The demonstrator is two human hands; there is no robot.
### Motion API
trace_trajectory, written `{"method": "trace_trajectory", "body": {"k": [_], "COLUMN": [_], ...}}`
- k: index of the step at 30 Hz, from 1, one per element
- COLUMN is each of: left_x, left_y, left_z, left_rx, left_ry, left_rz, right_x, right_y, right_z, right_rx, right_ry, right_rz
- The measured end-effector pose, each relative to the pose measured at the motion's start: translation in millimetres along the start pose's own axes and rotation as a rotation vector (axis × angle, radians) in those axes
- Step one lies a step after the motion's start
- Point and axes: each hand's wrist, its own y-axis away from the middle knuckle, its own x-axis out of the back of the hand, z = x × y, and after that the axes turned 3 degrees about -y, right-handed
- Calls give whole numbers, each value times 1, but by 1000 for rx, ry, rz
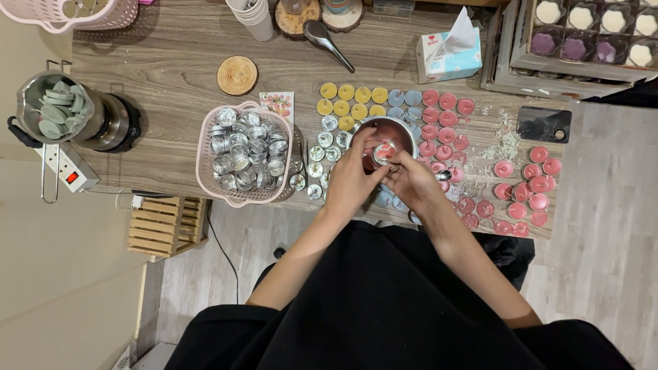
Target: Assembling tealight candles by placing wicks and wax discs into metal cups.
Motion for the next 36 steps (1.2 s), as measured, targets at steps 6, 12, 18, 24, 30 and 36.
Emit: {"method": "trace_trajectory", "body": {"k": [6, 12, 18, 24, 30, 36], "left_x": [-8, -11, -16, -18, -14, -9], "left_y": [0, -3, -4, -6, -5, -4], "left_z": [-6, -14, -24, -23, -21, -17], "left_rx": [-5, 87, 70, 16, 5, 69], "left_ry": [-53, -67, -67, -127, -119, -80], "left_rz": [-69, -98, -121, -153, -136, -124], "right_x": [-7, -26, 19, 27, 17, -9], "right_y": [3, 13, -18, -31, -29, -6], "right_z": [-2, -14, 6, 15, 17, 6], "right_rx": [-71, -144, -151, -143, -152, -128], "right_ry": [0, -12, -64, -99, -112, -78], "right_rz": [-1, 63, 64, 84, 142, 102]}}
